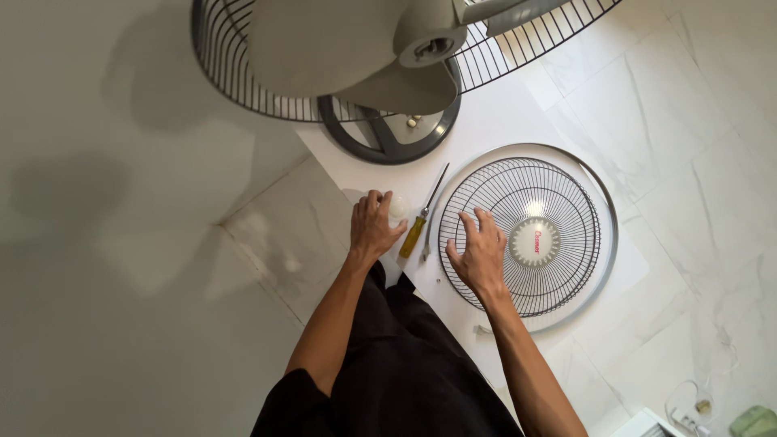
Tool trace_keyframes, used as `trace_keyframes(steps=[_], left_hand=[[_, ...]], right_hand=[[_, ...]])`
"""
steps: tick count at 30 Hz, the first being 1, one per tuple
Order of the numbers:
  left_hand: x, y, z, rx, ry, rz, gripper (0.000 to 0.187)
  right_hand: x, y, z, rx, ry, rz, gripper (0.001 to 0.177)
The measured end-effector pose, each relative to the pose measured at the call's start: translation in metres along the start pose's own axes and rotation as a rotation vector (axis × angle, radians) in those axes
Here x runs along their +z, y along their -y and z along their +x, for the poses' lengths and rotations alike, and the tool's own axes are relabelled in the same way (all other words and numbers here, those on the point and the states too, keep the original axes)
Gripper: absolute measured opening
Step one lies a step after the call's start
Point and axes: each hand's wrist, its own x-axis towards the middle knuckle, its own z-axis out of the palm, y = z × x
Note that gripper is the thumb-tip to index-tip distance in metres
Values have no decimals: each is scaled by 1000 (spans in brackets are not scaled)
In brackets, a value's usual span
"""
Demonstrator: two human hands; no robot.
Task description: The person disassembles a standing electric fan by removing the front grille, fan blades, and rear grille. The components are placed on a white table next to a screwdriver.
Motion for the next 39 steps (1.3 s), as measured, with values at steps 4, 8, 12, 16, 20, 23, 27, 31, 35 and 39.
trace_keyframes(steps=[4, 8, 12, 16, 20, 23, 27, 31, 35, 39], left_hand=[[21, 10, 10, -32, 20, 26, 67], [34, 13, 14, -28, 40, 34, 68], [40, 12, 16, -19, 3, 37, 72], [38, 11, 17, -32, 17, 12, 77], [27, 5, 13, -28, -1, -50, 85], [8, -4, 10, -112, -43, -103, 83], [-33, -19, -3, -101, -298, -283, 56], [-90, -39, -2, -14, -534, -436, 40], [-147, -67, 4, 102, -711, -483, 36], [-193, -94, 13, 105, -768, -681, 39]], right_hand=[[18, -12, 12, 70, 88, -98, 71], [29, -23, 13, 80, 110, -129, 72], [33, -26, 9, 89, 120, -136, 69], [33, -26, 11, 80, 117, -124, 67], [29, -24, 9, 39, 59, -97, 65], [21, -19, 10, 44, 7, -23, 61], [0, -10, 20, 131, -19, 241, 53], [-34, 3, 42, 108, -70, 485, 45], [-76, 31, 60, 108, -120, 630, 38], [-128, 64, 80, 23, -282, 799, 40]])
